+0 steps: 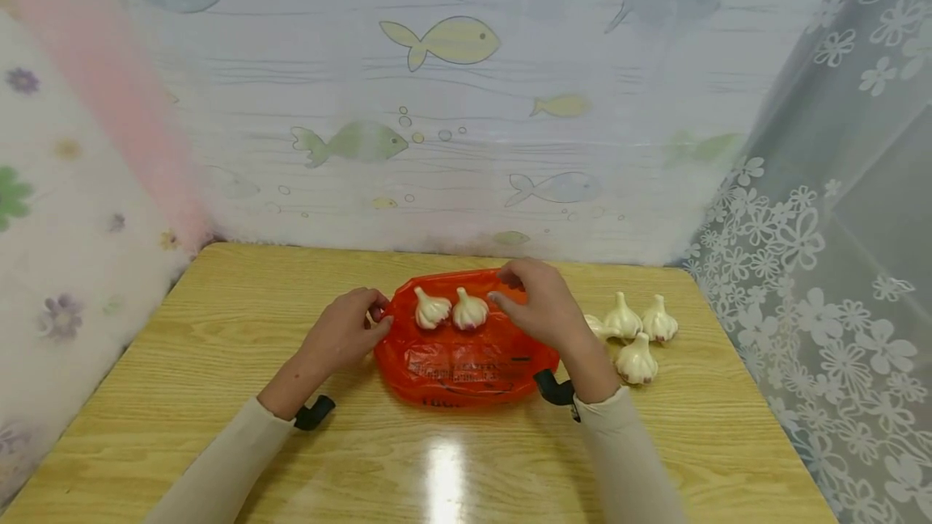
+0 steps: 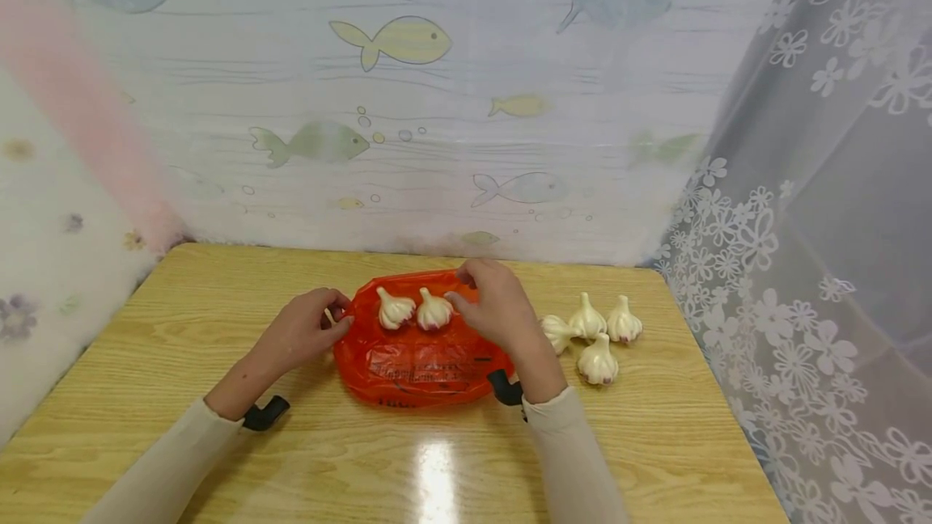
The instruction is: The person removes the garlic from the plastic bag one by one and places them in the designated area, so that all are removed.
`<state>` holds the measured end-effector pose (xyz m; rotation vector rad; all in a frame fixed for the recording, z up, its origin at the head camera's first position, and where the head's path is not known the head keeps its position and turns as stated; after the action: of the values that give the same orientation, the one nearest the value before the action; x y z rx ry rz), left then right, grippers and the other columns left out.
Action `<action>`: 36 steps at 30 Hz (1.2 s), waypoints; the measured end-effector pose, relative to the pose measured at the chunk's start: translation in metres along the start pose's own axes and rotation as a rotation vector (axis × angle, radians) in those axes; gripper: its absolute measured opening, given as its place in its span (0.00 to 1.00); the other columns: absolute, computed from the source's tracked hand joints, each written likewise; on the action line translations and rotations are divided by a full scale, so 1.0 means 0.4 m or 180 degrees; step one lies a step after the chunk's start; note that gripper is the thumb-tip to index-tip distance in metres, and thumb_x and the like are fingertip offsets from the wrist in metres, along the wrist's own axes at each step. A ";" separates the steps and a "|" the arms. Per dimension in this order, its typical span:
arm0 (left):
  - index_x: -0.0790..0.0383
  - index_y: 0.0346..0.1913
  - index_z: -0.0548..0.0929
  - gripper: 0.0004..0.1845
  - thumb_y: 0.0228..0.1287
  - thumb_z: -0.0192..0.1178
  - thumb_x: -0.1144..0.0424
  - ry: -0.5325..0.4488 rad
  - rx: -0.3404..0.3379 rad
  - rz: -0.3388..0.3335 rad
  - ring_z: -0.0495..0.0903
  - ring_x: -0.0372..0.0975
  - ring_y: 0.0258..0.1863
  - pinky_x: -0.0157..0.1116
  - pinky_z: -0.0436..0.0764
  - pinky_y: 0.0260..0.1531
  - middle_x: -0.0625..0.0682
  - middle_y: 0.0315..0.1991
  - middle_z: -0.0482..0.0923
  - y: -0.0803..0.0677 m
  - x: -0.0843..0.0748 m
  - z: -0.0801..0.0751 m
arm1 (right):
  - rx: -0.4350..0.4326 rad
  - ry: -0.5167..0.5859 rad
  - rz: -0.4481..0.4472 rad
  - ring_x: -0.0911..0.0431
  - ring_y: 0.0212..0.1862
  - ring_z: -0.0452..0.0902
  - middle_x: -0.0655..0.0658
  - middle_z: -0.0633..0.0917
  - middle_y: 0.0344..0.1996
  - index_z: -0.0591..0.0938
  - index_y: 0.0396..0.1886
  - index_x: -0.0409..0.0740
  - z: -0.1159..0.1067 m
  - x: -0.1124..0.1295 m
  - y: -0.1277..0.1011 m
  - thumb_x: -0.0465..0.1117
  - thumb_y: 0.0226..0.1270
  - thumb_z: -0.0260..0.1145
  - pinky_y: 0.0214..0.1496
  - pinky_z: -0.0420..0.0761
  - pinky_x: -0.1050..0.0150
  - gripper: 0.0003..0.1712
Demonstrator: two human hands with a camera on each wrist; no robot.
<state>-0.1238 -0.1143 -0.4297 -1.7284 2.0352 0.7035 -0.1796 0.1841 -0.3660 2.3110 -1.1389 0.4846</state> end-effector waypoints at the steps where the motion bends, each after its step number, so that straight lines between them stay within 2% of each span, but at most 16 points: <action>1: 0.64 0.48 0.85 0.09 0.71 0.67 0.63 0.0000 -0.0002 -0.0002 0.74 0.40 0.30 0.37 0.78 0.31 0.51 0.38 0.80 -0.002 -0.002 -0.001 | 0.0016 0.0015 -0.0003 0.42 0.52 0.84 0.36 0.87 0.50 0.85 0.53 0.34 0.001 0.002 0.001 0.41 0.71 0.74 0.57 0.84 0.47 0.17; 16: 0.63 0.49 0.85 0.09 0.72 0.67 0.62 -0.0014 0.0010 -0.0044 0.74 0.40 0.30 0.36 0.78 0.30 0.51 0.38 0.80 -0.010 -0.009 -0.002 | 0.0118 0.0154 -0.0161 0.41 0.49 0.85 0.36 0.88 0.47 0.86 0.52 0.33 0.029 0.026 0.025 0.39 0.70 0.75 0.54 0.84 0.48 0.16; 24: 0.63 0.48 0.85 0.09 0.71 0.68 0.62 0.0009 -0.0003 -0.0061 0.75 0.40 0.31 0.35 0.79 0.30 0.50 0.37 0.80 -0.010 -0.013 -0.004 | 0.0163 0.0125 -0.0050 0.43 0.51 0.85 0.37 0.88 0.50 0.86 0.54 0.34 0.027 0.049 0.033 0.41 0.71 0.75 0.56 0.84 0.48 0.18; 29: 0.63 0.48 0.85 0.09 0.71 0.67 0.63 0.0014 -0.0006 -0.0033 0.74 0.40 0.30 0.36 0.79 0.30 0.50 0.37 0.80 -0.010 -0.013 -0.004 | 0.0101 0.0240 -0.0010 0.43 0.51 0.85 0.36 0.88 0.51 0.86 0.55 0.34 0.031 0.060 0.039 0.40 0.71 0.75 0.57 0.84 0.48 0.19; 36: 0.63 0.48 0.85 0.09 0.71 0.68 0.63 0.0017 0.0005 -0.0065 0.74 0.40 0.30 0.37 0.79 0.31 0.50 0.37 0.80 -0.010 -0.012 -0.004 | 0.0057 0.0280 -0.0004 0.44 0.51 0.84 0.36 0.88 0.50 0.86 0.53 0.34 0.043 0.065 0.055 0.40 0.72 0.74 0.57 0.84 0.49 0.16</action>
<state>-0.1191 -0.1119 -0.4262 -1.7495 2.0181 0.6914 -0.1805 0.1464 -0.3601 2.2817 -1.0953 0.5925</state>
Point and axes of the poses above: each hand's wrist, its own y-axis towards the middle knuckle, its own z-axis out of the palm, x = y × z, the point moved 3 cm from there along y, towards the middle knuckle
